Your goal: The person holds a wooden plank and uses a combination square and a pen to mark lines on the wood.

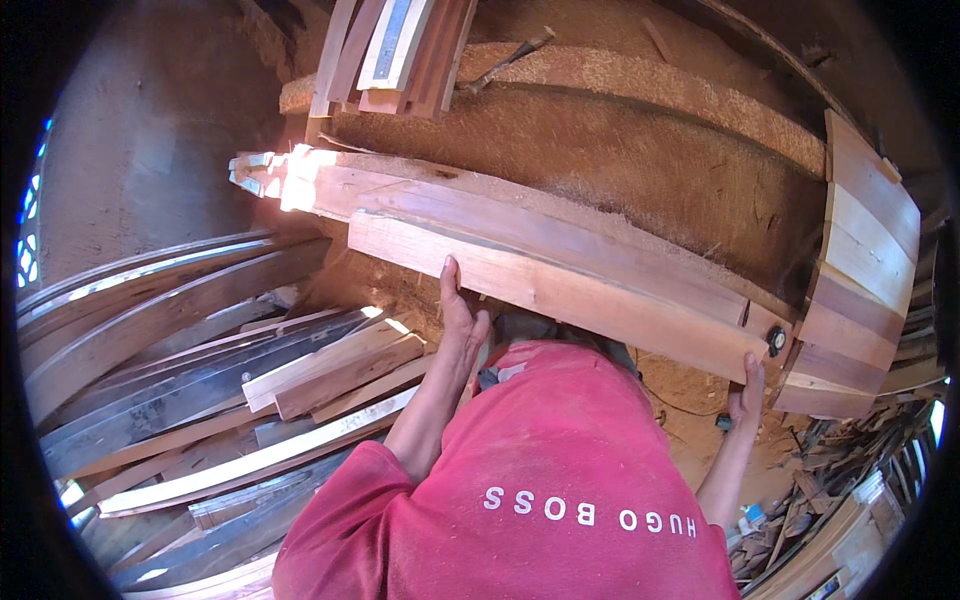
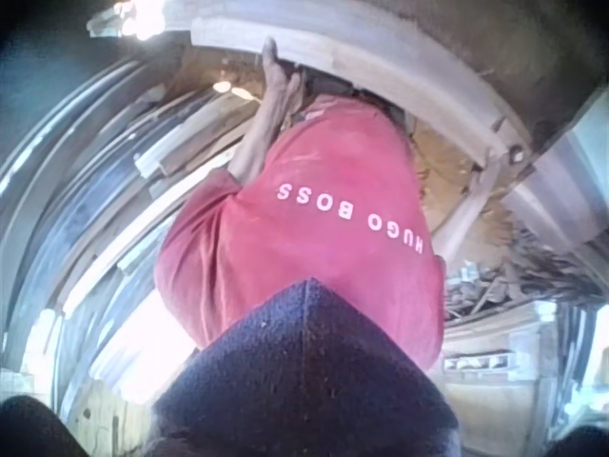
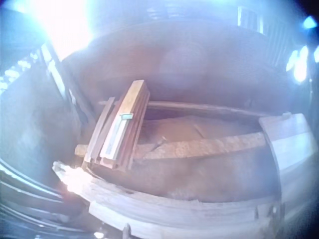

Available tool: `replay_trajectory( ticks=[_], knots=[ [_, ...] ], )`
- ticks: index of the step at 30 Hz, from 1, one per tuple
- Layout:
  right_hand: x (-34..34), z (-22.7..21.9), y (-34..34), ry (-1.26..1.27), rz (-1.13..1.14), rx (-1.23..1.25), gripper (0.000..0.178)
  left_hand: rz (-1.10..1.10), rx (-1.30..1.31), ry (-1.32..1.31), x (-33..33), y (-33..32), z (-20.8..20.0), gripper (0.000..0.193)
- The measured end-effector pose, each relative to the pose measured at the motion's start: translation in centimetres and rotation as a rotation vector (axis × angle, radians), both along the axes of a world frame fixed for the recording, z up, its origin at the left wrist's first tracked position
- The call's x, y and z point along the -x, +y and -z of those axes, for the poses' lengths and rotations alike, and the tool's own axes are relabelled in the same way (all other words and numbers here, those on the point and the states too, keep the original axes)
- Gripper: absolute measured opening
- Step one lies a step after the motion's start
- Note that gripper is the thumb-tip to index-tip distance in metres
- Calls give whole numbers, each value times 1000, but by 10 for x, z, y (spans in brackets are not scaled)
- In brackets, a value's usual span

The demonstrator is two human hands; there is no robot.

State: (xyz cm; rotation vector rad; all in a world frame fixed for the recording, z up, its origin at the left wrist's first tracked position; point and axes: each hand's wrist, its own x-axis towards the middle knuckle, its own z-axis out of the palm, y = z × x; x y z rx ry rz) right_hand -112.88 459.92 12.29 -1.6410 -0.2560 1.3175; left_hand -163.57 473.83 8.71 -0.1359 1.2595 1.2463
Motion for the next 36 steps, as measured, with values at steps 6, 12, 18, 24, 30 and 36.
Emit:
replay_trajectory(
  ticks=[6, 12, 18, 24, 30, 36],
  knots=[
    [-3, 3, 24, -42, -83, -15, 58, 44, -9, 96, -10, 1, 21, 79],
    [2, 0, 44, -36, -139, 64, 64, 133, -80, 131, -3, -4, 23, 89],
    [-4, 16, 41, -108, -125, 134, 56, 208, 225, 313, 43, -10, 51, 80],
    [-13, 40, 49, -42, -151, 118, 55, -217, 131, 596, 136, 7, 93, 57],
    [-24, 52, 51, -38, -110, 131, 64, -163, -135, 506, 135, 42, 74, 69],
    [-14, 41, 61, -70, -214, 147, 74, 50, -35, 509, 168, 44, 97, 53]
  ],
)
